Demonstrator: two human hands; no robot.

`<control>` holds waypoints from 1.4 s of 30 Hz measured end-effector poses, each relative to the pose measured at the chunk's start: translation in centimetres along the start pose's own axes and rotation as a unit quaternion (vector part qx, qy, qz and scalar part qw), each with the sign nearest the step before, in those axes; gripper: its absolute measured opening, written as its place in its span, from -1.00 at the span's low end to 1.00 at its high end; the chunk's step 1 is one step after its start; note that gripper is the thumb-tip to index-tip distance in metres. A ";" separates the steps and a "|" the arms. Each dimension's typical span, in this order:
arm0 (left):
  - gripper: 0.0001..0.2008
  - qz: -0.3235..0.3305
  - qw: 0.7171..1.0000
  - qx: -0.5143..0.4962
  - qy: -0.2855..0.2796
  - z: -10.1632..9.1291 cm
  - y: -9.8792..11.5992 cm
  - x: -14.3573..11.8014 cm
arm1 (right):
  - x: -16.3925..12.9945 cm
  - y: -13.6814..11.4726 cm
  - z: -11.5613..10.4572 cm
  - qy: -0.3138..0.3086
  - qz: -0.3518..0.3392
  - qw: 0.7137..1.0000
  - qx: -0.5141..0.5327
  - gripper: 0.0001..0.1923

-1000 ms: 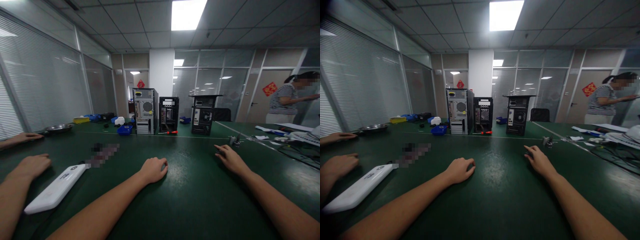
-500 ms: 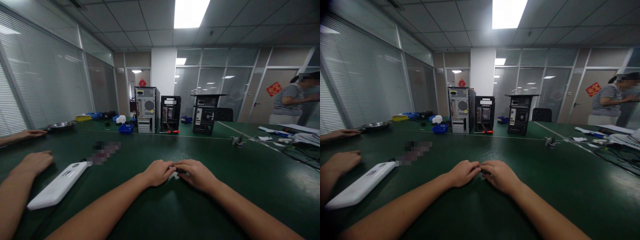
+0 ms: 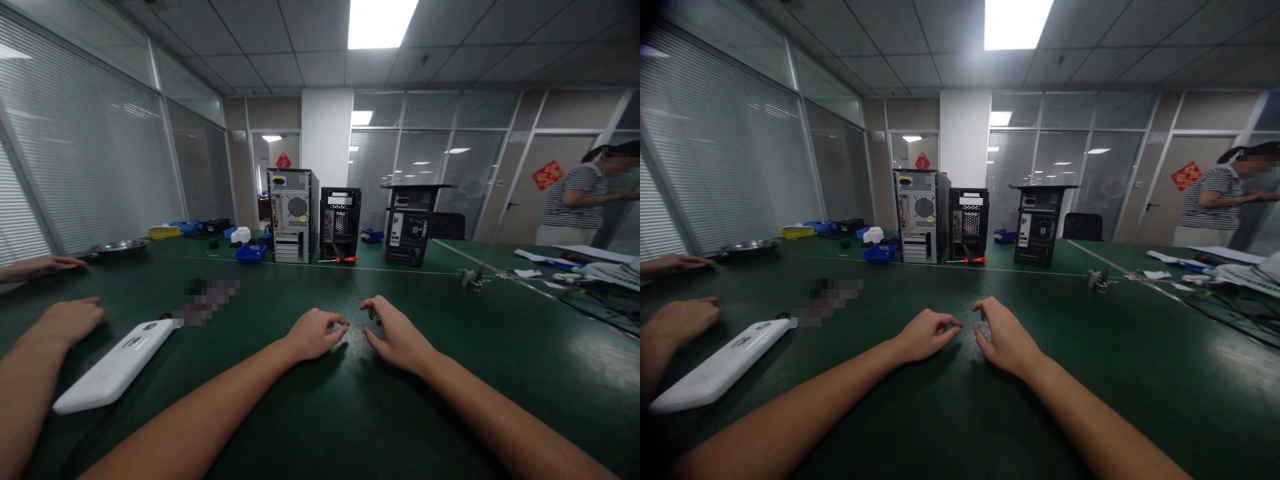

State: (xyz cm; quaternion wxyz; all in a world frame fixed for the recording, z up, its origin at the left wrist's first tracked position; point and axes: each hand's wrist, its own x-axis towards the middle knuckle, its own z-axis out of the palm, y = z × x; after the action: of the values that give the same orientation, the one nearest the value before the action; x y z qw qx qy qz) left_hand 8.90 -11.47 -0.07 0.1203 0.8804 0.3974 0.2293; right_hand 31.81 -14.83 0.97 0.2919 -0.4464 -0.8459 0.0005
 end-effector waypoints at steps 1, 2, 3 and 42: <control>-0.65 0.008 1.000 -0.006 -0.002 0.0 0.2 0.0 | 0.0 -0.4 0.0 -0.013 -0.018 1.000 -0.010 -0.67; -0.64 0.016 1.000 -0.012 -0.005 0.1 0.5 -0.1 | 0.1 -0.8 0.1 -0.024 -0.036 0.999 -0.024 -0.72; -0.63 0.025 1.000 -0.017 -0.008 0.1 0.7 -0.1 | 0.1 -1.1 0.2 -0.031 -0.051 0.997 -0.038 -0.79; -0.24 -0.331 0.842 0.390 0.173 -6.2 -12.9 -1.5 | -2.6 14.9 -3.8 -0.158 0.265 0.920 -0.239 -0.69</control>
State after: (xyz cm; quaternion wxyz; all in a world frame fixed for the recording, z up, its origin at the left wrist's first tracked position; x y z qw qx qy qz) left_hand -3.37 -3.94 -0.22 -0.2355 0.6167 0.7360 0.1505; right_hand 46.04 -8.85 -1.09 0.0277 -0.7052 -0.7064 -0.0539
